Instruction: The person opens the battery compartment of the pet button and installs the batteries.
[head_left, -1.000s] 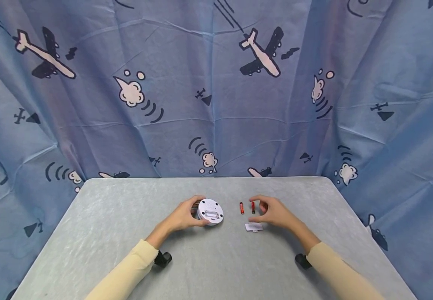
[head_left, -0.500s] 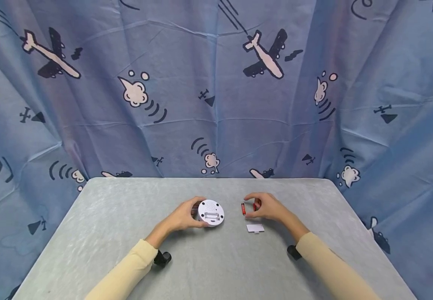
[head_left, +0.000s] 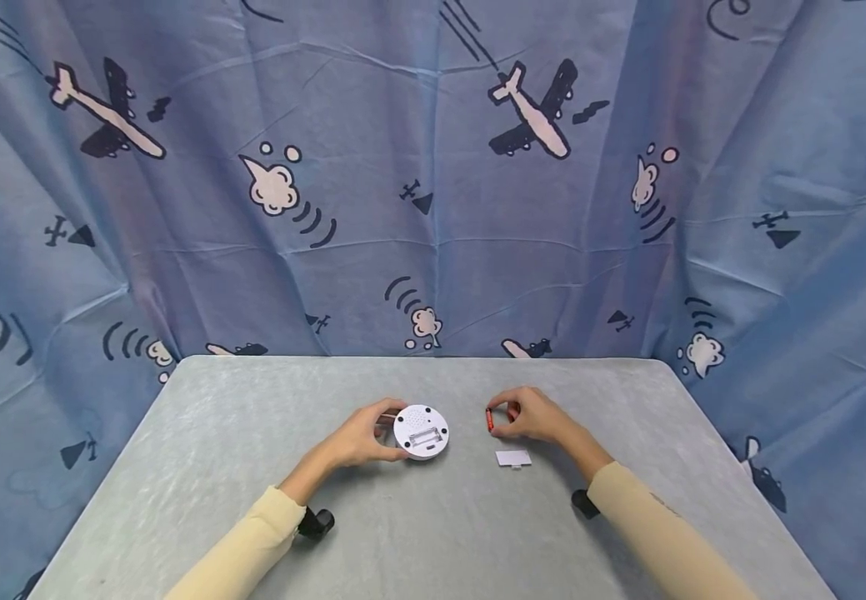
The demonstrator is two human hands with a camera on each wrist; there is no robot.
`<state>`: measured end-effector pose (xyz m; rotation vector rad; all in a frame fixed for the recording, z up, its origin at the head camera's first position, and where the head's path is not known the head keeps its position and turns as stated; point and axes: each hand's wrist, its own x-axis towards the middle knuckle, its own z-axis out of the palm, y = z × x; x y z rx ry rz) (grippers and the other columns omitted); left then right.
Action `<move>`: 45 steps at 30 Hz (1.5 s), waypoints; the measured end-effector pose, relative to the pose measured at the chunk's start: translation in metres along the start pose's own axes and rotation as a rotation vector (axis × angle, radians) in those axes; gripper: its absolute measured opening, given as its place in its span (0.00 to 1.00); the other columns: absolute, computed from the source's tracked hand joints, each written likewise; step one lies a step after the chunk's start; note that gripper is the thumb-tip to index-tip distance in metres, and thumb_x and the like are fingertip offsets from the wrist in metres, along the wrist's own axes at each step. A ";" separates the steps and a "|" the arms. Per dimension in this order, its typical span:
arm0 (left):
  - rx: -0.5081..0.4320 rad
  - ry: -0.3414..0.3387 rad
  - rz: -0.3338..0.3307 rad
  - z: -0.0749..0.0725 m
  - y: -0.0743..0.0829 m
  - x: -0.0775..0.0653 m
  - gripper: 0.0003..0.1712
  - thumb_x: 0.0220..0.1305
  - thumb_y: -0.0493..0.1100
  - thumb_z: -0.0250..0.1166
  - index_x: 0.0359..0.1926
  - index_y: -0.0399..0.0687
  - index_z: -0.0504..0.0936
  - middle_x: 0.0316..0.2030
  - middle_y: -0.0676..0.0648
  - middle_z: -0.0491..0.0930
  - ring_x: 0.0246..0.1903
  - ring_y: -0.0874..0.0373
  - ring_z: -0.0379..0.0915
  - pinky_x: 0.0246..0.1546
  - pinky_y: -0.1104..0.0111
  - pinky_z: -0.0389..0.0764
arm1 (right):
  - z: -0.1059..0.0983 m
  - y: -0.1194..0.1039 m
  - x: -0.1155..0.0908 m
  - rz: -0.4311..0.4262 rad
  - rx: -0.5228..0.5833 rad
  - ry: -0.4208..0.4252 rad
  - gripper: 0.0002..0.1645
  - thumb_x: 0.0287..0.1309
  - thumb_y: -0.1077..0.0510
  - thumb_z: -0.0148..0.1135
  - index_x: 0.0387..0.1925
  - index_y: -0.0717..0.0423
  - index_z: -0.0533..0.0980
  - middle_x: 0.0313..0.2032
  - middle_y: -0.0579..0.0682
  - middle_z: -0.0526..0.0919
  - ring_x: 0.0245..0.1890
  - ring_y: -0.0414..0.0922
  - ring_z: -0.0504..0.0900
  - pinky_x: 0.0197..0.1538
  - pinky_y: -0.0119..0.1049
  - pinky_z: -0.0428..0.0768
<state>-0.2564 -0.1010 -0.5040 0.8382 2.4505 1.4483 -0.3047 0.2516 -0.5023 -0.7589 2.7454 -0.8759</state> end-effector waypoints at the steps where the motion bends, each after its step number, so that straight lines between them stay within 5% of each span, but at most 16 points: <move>1: -0.003 0.003 -0.002 0.000 0.000 -0.001 0.42 0.51 0.37 0.80 0.65 0.31 0.71 0.58 0.38 0.77 0.56 0.41 0.75 0.55 0.53 0.77 | 0.000 0.000 -0.001 -0.001 0.002 0.002 0.23 0.49 0.54 0.81 0.48 0.54 0.86 0.20 0.41 0.73 0.21 0.39 0.69 0.27 0.34 0.67; 7: 0.009 0.008 -0.038 -0.003 0.001 -0.007 0.43 0.50 0.38 0.82 0.66 0.32 0.72 0.50 0.41 0.79 0.46 0.48 0.79 0.47 0.58 0.81 | 0.001 0.001 -0.006 -0.024 0.074 0.029 0.22 0.49 0.57 0.81 0.47 0.58 0.85 0.21 0.43 0.74 0.21 0.40 0.69 0.27 0.34 0.68; 13: 0.120 -0.003 -0.067 -0.007 0.000 -0.008 0.50 0.47 0.43 0.84 0.68 0.33 0.70 0.40 0.47 0.77 0.34 0.54 0.76 0.36 0.64 0.78 | 0.000 0.003 -0.010 -0.036 0.140 0.063 0.22 0.50 0.58 0.81 0.46 0.59 0.85 0.21 0.43 0.72 0.23 0.39 0.68 0.28 0.32 0.67; 16: 0.168 0.006 -0.079 -0.007 0.000 -0.008 0.53 0.46 0.47 0.85 0.69 0.35 0.69 0.43 0.47 0.76 0.37 0.55 0.77 0.40 0.63 0.79 | -0.001 0.001 -0.012 -0.056 0.157 0.073 0.23 0.49 0.58 0.81 0.47 0.60 0.85 0.20 0.42 0.70 0.23 0.39 0.67 0.28 0.32 0.66; 22: 0.123 0.009 -0.069 -0.003 -0.001 -0.006 0.49 0.47 0.46 0.84 0.67 0.35 0.71 0.54 0.41 0.76 0.47 0.50 0.80 0.51 0.58 0.78 | 0.001 -0.007 -0.016 -0.060 0.191 0.070 0.23 0.50 0.56 0.81 0.47 0.58 0.85 0.21 0.42 0.70 0.23 0.38 0.67 0.29 0.32 0.66; 35: -0.014 0.012 -0.045 0.003 0.000 -0.004 0.46 0.49 0.41 0.83 0.66 0.34 0.70 0.59 0.38 0.75 0.56 0.40 0.76 0.57 0.50 0.75 | 0.011 -0.025 -0.019 -0.051 0.266 0.057 0.23 0.51 0.56 0.81 0.48 0.56 0.84 0.20 0.40 0.67 0.22 0.38 0.65 0.26 0.31 0.65; 45: 0.000 0.011 -0.031 0.009 0.000 0.001 0.49 0.47 0.42 0.84 0.67 0.34 0.68 0.58 0.40 0.76 0.55 0.44 0.77 0.56 0.54 0.74 | 0.019 -0.046 -0.011 -0.097 0.312 0.077 0.23 0.51 0.58 0.81 0.49 0.57 0.84 0.21 0.42 0.67 0.22 0.38 0.65 0.26 0.30 0.65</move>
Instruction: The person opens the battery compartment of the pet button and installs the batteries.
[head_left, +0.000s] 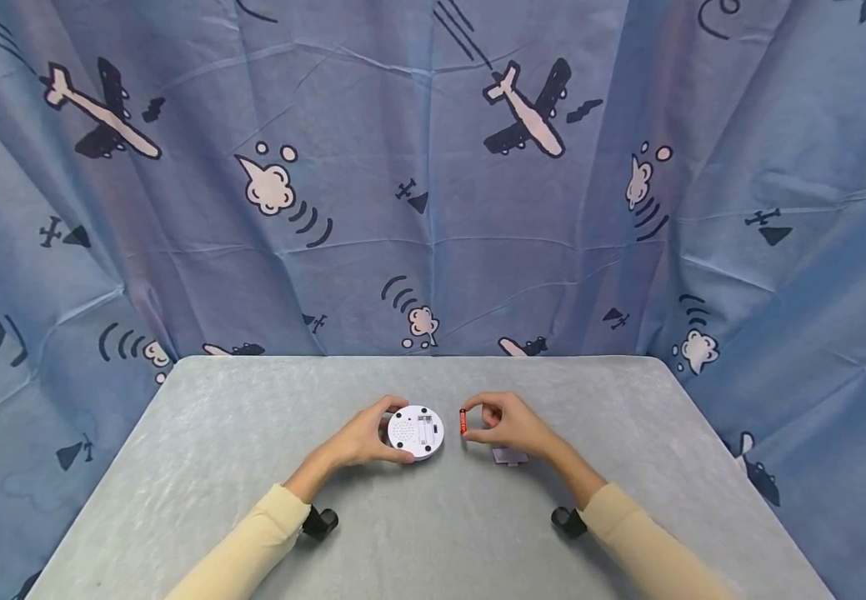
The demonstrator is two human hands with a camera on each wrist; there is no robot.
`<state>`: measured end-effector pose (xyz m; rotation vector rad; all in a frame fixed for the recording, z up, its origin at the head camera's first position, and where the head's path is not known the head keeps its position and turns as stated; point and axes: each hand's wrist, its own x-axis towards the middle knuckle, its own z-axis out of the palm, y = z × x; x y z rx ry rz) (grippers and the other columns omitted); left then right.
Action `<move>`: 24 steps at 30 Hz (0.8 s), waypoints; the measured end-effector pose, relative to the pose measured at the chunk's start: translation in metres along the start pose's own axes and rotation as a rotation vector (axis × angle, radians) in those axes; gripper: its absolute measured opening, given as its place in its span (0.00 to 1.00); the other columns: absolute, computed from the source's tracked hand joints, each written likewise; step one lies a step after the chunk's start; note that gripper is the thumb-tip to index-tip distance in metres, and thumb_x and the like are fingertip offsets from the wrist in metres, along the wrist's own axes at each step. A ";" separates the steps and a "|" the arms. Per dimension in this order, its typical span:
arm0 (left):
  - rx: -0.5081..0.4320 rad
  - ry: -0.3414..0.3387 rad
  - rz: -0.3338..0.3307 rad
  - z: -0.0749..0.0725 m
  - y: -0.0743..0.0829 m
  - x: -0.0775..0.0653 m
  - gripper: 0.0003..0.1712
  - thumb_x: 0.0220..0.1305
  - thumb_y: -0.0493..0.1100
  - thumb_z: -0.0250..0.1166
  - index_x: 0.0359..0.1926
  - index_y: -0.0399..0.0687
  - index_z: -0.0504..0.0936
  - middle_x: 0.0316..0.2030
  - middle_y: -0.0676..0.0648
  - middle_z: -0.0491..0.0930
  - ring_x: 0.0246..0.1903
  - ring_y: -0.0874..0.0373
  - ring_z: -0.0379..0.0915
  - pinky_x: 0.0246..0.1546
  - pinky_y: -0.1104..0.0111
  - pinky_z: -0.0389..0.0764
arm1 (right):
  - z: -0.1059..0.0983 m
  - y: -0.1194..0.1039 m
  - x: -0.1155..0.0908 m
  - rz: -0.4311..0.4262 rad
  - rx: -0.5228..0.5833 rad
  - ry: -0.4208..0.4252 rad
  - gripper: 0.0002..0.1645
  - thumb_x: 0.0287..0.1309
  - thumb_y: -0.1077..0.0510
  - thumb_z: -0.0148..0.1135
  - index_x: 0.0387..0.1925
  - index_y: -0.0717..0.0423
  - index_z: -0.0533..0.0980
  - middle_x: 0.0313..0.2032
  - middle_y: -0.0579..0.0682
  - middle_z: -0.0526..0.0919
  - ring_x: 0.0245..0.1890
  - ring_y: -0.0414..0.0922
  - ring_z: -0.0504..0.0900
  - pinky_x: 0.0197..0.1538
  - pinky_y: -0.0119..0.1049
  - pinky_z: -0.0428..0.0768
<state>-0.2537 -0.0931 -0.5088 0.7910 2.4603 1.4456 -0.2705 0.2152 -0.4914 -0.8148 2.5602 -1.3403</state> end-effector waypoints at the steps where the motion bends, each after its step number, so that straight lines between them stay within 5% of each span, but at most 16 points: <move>1: 0.009 0.000 -0.005 0.000 0.000 0.001 0.49 0.47 0.43 0.84 0.67 0.35 0.69 0.58 0.41 0.76 0.55 0.45 0.77 0.56 0.54 0.74 | 0.002 -0.001 0.002 -0.006 0.005 0.001 0.22 0.51 0.59 0.81 0.48 0.57 0.84 0.20 0.42 0.67 0.22 0.37 0.65 0.26 0.30 0.65; 24: 0.123 -0.008 -0.002 0.003 0.004 0.004 0.53 0.44 0.49 0.85 0.69 0.35 0.71 0.62 0.38 0.74 0.59 0.47 0.71 0.61 0.53 0.70 | 0.036 -0.020 0.025 -0.048 0.046 -0.050 0.24 0.51 0.58 0.81 0.49 0.61 0.82 0.19 0.40 0.65 0.20 0.36 0.63 0.27 0.29 0.65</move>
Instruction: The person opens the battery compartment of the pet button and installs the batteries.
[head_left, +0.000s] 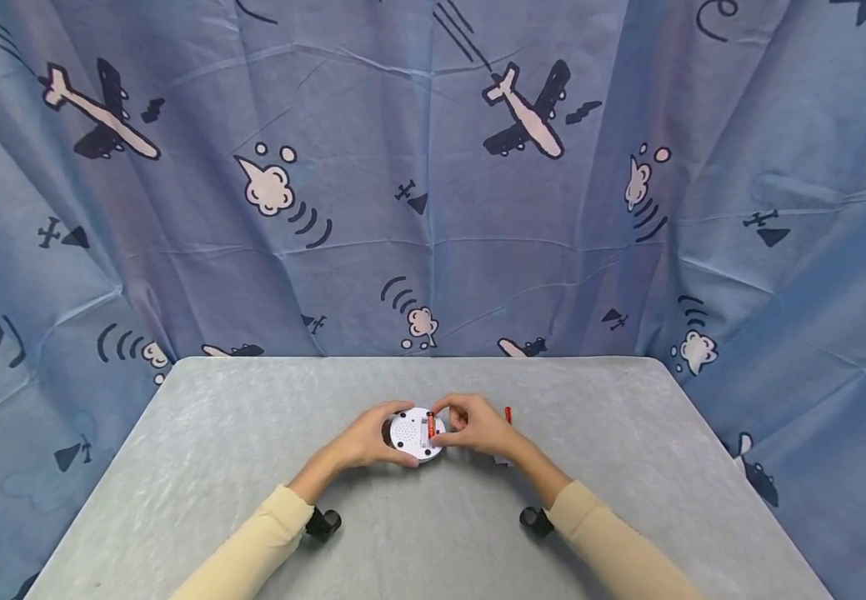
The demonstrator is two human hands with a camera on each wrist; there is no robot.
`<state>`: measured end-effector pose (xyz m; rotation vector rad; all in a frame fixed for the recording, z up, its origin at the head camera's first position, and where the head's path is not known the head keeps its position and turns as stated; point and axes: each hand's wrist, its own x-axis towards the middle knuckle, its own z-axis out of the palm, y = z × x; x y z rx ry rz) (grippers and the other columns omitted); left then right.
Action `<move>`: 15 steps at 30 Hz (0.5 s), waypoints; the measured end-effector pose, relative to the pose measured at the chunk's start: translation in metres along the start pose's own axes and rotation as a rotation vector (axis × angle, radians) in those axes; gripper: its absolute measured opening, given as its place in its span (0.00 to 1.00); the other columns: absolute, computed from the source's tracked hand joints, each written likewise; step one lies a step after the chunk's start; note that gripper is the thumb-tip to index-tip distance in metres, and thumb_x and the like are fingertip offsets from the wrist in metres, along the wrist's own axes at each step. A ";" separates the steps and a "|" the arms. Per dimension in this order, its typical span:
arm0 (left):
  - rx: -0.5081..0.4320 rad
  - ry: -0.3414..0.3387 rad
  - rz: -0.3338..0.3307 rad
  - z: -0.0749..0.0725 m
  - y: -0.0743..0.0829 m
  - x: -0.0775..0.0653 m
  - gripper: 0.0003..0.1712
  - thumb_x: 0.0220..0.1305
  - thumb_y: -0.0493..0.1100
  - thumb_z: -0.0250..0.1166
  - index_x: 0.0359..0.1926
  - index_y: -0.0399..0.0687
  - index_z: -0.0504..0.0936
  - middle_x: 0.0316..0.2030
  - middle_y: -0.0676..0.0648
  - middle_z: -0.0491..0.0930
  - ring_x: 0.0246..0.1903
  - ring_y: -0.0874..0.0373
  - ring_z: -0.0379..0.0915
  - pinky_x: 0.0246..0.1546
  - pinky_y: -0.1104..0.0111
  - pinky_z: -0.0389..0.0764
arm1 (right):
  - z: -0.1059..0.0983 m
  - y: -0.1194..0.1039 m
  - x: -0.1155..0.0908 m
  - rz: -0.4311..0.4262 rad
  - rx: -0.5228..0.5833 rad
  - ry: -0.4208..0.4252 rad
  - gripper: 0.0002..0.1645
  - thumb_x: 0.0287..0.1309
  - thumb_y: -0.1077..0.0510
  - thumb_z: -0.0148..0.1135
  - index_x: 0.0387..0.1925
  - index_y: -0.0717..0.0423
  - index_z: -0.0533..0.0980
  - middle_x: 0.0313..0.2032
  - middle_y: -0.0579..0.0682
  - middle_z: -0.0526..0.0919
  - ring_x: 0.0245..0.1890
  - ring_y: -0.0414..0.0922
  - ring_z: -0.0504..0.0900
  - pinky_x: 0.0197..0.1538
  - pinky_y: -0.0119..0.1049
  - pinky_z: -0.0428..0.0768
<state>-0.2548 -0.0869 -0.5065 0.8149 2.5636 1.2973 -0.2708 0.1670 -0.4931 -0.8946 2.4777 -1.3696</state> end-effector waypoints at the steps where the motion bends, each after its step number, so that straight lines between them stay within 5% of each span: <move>1: -0.002 -0.005 0.005 -0.001 0.000 -0.001 0.53 0.45 0.48 0.85 0.69 0.34 0.70 0.63 0.37 0.73 0.61 0.46 0.70 0.62 0.52 0.69 | 0.001 0.000 0.000 0.006 -0.005 -0.002 0.24 0.51 0.58 0.81 0.49 0.60 0.82 0.19 0.39 0.65 0.20 0.36 0.63 0.27 0.29 0.65; 15: -0.019 0.037 0.033 -0.001 0.001 -0.001 0.50 0.44 0.47 0.85 0.65 0.33 0.73 0.58 0.40 0.77 0.52 0.51 0.76 0.55 0.57 0.74 | 0.005 -0.003 0.002 0.040 0.002 -0.010 0.24 0.51 0.58 0.80 0.49 0.59 0.83 0.20 0.41 0.66 0.20 0.37 0.64 0.25 0.29 0.63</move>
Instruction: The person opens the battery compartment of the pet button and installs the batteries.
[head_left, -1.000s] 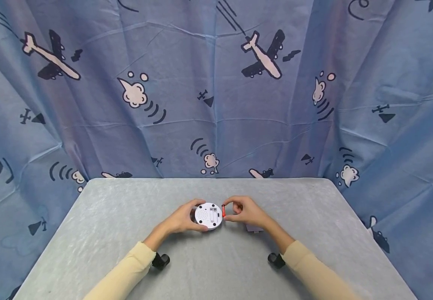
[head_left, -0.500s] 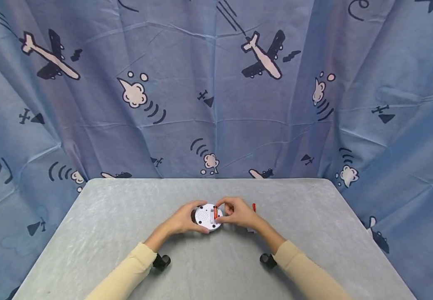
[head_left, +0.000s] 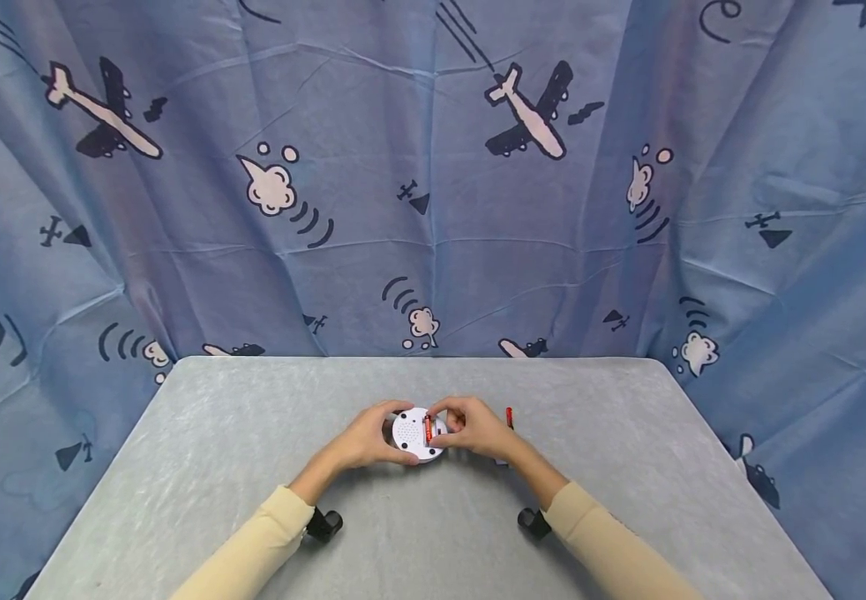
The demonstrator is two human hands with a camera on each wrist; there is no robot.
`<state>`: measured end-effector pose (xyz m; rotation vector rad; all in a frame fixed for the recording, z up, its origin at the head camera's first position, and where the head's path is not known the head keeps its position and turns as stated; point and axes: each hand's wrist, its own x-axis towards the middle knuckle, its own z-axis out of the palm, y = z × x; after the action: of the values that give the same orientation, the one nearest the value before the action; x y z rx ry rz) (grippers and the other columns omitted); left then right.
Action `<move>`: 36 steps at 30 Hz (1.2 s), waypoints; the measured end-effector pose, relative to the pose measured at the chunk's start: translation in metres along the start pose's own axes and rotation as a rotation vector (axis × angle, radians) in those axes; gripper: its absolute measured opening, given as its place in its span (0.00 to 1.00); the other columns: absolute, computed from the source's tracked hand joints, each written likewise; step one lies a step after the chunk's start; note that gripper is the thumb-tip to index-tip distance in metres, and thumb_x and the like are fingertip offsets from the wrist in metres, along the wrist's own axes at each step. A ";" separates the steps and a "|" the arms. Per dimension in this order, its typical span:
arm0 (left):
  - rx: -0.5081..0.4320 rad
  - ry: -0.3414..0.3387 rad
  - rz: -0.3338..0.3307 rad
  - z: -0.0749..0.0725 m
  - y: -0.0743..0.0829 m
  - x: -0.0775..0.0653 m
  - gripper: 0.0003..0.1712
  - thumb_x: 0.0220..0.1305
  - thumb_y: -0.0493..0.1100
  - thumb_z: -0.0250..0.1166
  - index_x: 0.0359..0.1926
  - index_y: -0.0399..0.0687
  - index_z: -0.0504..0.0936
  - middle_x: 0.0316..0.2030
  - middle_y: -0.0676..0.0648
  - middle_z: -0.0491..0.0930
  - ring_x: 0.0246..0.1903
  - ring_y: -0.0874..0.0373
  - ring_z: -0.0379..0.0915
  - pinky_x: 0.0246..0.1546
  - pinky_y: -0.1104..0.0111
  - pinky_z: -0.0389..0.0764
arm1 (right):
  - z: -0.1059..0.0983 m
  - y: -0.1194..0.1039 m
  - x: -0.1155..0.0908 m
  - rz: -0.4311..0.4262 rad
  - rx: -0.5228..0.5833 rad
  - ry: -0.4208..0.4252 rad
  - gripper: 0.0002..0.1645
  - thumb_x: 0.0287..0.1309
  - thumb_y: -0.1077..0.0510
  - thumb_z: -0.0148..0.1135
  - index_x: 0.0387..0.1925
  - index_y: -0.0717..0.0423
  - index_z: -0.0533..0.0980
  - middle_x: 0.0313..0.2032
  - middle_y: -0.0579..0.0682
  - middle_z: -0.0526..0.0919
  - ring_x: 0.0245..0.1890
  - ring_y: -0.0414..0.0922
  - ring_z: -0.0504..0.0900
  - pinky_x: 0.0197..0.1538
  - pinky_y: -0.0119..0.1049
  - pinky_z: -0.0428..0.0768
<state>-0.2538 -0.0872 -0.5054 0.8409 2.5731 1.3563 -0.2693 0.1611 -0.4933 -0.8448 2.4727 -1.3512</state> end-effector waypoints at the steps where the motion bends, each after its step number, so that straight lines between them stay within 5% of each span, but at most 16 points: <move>1: -0.001 0.003 -0.004 0.000 0.000 0.000 0.50 0.43 0.47 0.86 0.65 0.33 0.73 0.58 0.40 0.77 0.52 0.52 0.76 0.55 0.57 0.74 | 0.000 0.000 0.000 0.002 0.000 -0.001 0.24 0.51 0.58 0.80 0.49 0.59 0.83 0.19 0.40 0.66 0.20 0.37 0.64 0.25 0.29 0.63; 14: 0.016 0.058 0.014 0.001 0.000 0.003 0.49 0.41 0.47 0.86 0.63 0.35 0.75 0.55 0.41 0.77 0.45 0.54 0.78 0.48 0.61 0.78 | 0.003 0.006 0.001 -0.047 0.042 0.030 0.23 0.55 0.59 0.78 0.52 0.63 0.82 0.19 0.43 0.69 0.19 0.37 0.65 0.24 0.29 0.63; 36: 0.086 0.050 -0.006 0.001 -0.003 0.005 0.50 0.42 0.48 0.86 0.65 0.37 0.74 0.59 0.41 0.76 0.57 0.49 0.72 0.59 0.55 0.71 | 0.005 0.008 0.005 -0.024 0.104 0.045 0.24 0.52 0.61 0.79 0.50 0.63 0.81 0.21 0.45 0.72 0.21 0.38 0.67 0.25 0.29 0.66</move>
<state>-0.2587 -0.0855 -0.5078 0.8215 2.6865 1.2896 -0.2743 0.1585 -0.5019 -0.8325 2.4087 -1.5082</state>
